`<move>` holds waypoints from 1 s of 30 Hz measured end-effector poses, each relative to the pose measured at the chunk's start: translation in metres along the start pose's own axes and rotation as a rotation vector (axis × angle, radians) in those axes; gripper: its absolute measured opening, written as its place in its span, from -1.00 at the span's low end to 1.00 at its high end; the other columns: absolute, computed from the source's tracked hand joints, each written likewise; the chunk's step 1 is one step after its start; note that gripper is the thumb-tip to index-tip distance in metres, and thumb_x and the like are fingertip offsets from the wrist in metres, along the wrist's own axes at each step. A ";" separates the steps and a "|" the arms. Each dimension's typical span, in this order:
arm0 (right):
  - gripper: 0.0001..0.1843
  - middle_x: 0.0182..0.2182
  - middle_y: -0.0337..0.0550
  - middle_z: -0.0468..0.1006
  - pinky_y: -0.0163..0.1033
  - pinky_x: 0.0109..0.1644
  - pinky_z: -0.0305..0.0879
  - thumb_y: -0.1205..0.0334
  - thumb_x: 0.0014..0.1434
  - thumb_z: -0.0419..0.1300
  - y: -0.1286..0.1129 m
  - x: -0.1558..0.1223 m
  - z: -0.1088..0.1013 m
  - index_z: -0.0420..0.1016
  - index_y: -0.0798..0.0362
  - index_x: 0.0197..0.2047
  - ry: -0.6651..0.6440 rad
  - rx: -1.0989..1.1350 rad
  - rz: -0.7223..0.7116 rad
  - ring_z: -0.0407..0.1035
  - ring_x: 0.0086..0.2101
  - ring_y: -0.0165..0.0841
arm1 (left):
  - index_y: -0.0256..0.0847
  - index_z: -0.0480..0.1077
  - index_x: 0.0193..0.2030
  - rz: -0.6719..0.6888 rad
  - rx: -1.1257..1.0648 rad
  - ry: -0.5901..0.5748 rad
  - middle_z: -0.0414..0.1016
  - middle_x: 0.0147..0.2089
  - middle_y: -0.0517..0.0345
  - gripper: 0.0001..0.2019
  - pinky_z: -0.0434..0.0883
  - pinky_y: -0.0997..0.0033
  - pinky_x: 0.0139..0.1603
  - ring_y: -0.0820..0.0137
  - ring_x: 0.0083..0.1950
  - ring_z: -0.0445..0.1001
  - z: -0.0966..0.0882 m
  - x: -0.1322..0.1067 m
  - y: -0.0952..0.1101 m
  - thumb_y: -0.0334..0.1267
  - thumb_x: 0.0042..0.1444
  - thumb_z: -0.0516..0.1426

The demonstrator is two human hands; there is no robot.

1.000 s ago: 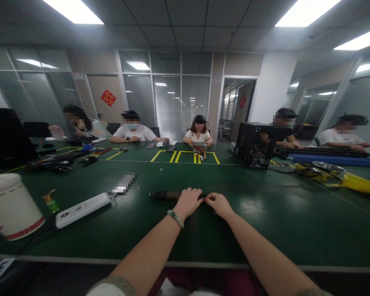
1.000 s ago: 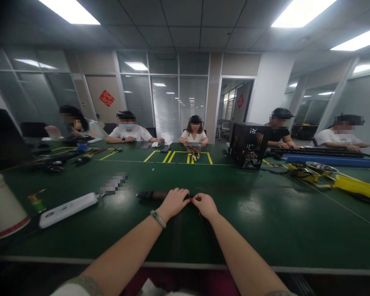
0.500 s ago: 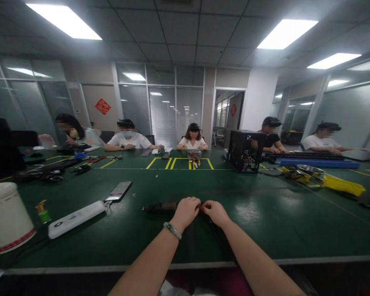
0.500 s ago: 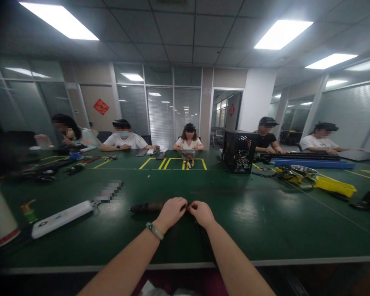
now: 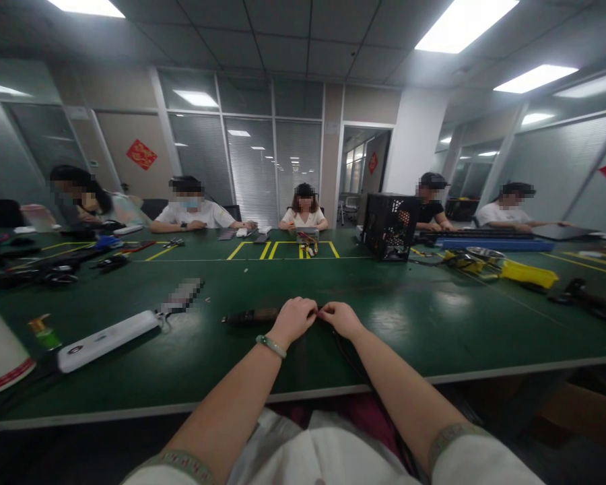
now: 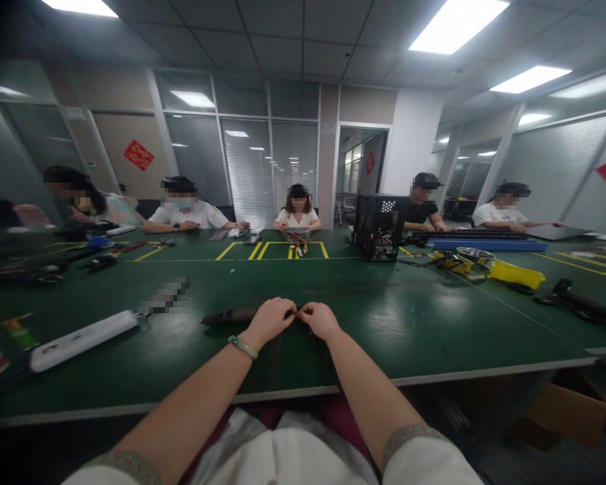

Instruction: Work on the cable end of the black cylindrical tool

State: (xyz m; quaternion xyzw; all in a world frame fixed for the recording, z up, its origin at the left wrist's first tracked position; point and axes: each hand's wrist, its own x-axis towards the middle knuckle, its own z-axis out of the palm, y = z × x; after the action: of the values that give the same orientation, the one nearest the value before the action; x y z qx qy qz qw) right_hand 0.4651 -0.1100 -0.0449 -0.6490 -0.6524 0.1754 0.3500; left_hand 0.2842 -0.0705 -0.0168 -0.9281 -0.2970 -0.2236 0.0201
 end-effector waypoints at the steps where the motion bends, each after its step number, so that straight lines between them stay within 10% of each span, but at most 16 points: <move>1: -0.77 -0.36 -0.20 0.61 -0.32 -0.30 0.26 0.09 0.16 0.21 0.000 0.000 0.000 0.61 0.04 -0.27 -0.002 0.000 0.003 0.45 -0.36 -0.35 | -0.15 0.41 -0.22 0.000 0.004 0.001 0.48 -0.19 0.15 -0.93 0.25 0.32 -0.08 0.31 -0.10 0.38 0.000 0.000 0.000 -0.34 0.19 0.11; 30: -0.77 -0.40 -0.21 0.60 -0.35 -0.37 0.23 0.08 0.12 0.25 0.007 0.004 -0.002 0.58 0.05 -0.27 -0.063 0.018 -0.032 0.43 -0.40 -0.36 | -0.11 0.43 -0.23 -0.013 -0.045 0.025 0.48 -0.17 0.20 -0.93 0.27 0.31 -0.11 0.31 -0.10 0.36 0.002 0.001 -0.006 -0.30 0.19 0.12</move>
State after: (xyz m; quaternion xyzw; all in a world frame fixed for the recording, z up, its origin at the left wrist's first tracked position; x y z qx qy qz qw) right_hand 0.4717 -0.1058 -0.0475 -0.6296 -0.6717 0.1959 0.3377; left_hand 0.2822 -0.0652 -0.0186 -0.9236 -0.2975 -0.2419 0.0016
